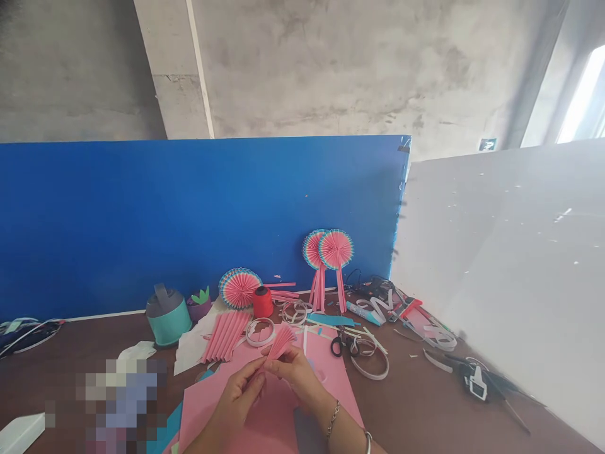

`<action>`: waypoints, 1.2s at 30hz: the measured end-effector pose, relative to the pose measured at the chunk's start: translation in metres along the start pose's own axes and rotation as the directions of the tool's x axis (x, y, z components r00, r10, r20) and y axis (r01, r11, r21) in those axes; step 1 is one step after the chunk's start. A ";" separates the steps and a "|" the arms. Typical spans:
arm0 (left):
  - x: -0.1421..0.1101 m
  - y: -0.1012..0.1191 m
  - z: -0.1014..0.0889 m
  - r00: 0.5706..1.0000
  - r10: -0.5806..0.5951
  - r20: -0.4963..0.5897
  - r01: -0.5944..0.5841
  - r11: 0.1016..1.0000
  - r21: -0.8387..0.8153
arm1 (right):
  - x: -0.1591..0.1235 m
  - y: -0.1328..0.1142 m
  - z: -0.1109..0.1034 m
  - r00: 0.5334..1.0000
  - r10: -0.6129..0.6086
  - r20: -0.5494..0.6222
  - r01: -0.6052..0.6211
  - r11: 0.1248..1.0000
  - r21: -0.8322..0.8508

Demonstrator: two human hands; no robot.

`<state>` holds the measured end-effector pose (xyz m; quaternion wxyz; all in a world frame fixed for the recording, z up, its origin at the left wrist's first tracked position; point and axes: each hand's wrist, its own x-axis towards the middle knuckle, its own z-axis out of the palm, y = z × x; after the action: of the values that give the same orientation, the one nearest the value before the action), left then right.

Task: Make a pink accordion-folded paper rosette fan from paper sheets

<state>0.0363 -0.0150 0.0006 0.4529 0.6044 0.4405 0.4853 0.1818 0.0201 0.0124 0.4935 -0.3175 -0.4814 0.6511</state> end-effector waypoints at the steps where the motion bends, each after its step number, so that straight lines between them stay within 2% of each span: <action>1: 0.000 0.001 0.000 1.000 -0.006 0.007 0.006 1.000 0.009 | 0.001 -0.001 -0.001 1.000 -0.002 -0.020 0.003 1.000 0.021; 5: 0.000 0.008 0.002 0.999 -0.015 0.028 0.014 0.999 0.045 | 0.006 -0.005 -0.009 0.994 -0.016 -0.111 0.031 0.991 0.131; 10: 0.001 0.008 0.002 1.000 -0.004 0.009 0.003 0.998 0.060 | 0.010 -0.007 -0.016 0.987 -0.017 -0.163 0.045 0.985 0.166; 16: 0.004 -0.005 -0.001 0.990 -0.139 0.021 0.137 0.989 0.063 | 0.011 -0.007 -0.017 0.986 -0.060 -0.155 0.086 0.983 0.163; 21: 0.005 -0.001 -0.003 0.999 -0.043 -0.021 0.043 0.999 -0.021 | 0.015 -0.009 -0.025 0.967 -0.104 -0.233 0.150 0.970 0.191; 23: 0.005 0.000 -0.004 0.994 -0.099 -0.041 0.098 0.995 -0.031 | 0.016 -0.010 -0.027 0.956 -0.108 -0.273 0.167 0.965 0.203; 26: 0.006 -0.003 -0.009 0.977 -0.195 -0.090 0.192 0.981 -0.038 | 0.016 -0.010 -0.026 0.963 -0.115 -0.244 0.163 0.969 0.186; 31: 0.009 -0.008 -0.013 0.960 -0.240 -0.145 0.234 0.971 -0.056 | 0.011 -0.010 -0.023 0.991 -0.087 -0.101 0.098 0.989 0.112; 34: 0.009 -0.009 -0.011 0.962 -0.240 -0.132 0.238 0.971 -0.032 | 0.012 -0.008 -0.023 0.991 -0.073 -0.113 0.081 0.994 0.074; 36: 0.009 -0.010 -0.013 0.973 -0.175 -0.149 0.178 0.984 0.006 | 0.014 -0.005 -0.026 0.985 -0.075 -0.158 0.089 0.992 0.084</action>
<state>0.0243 -0.0025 -0.0057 0.4543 0.5296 0.5296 0.4824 0.2019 0.0418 0.0096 0.5699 -0.3241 -0.4240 0.6248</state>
